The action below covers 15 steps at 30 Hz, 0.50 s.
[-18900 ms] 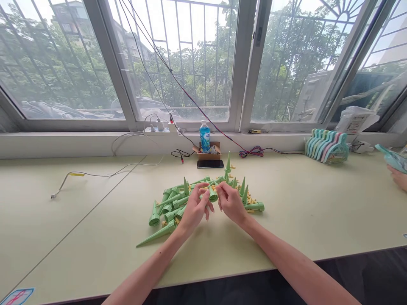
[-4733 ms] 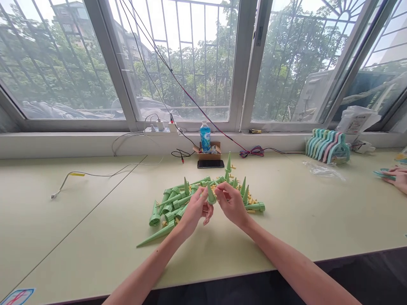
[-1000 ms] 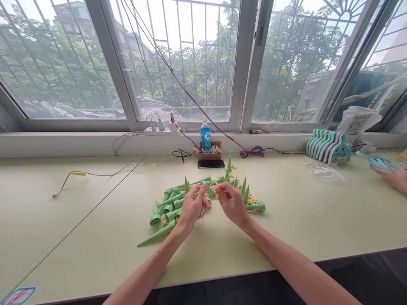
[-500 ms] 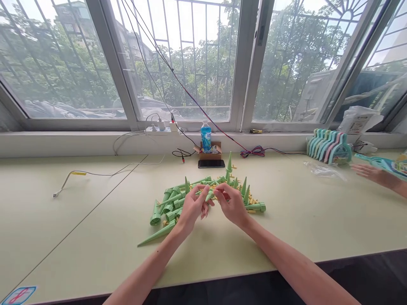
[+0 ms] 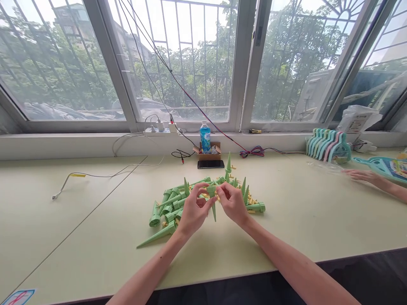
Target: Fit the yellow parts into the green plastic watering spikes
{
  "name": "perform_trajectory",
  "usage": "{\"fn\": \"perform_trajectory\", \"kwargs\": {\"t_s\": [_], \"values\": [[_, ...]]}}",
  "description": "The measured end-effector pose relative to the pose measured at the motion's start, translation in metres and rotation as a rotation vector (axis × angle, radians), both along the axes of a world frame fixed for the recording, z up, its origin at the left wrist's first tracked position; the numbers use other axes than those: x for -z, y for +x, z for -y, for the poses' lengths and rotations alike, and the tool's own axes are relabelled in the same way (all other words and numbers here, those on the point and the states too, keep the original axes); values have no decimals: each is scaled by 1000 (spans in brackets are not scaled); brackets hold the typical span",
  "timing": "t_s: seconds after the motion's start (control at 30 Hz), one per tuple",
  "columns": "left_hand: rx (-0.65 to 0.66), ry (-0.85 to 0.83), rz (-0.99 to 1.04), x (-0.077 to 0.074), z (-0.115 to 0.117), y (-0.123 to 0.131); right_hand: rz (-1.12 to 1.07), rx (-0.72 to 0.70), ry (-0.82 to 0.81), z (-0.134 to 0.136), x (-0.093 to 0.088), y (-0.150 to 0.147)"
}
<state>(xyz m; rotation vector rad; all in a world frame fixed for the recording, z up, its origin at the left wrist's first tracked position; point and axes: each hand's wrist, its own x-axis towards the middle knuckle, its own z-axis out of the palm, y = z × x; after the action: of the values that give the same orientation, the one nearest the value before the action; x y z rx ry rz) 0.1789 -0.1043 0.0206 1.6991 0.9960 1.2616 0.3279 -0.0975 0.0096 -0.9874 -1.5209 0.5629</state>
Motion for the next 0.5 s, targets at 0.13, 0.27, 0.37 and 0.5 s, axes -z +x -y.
{"fn": "perform_trajectory", "kwargs": {"t_s": [0.13, 0.27, 0.37, 0.5], "values": [[-55, 60, -65, -1, 2, 0, -9, 0, -5, 0, 0, -1], [-42, 12, 26, -3, 0, 3, -28, 10, 4, 1, 0, -1], [-47, -64, 124, -6, -1, 4, -50, 1, 11, 1, 2, -1], [17, -228, 234, -10, -2, 3, -41, -31, 40, 2, 3, -1]]}}
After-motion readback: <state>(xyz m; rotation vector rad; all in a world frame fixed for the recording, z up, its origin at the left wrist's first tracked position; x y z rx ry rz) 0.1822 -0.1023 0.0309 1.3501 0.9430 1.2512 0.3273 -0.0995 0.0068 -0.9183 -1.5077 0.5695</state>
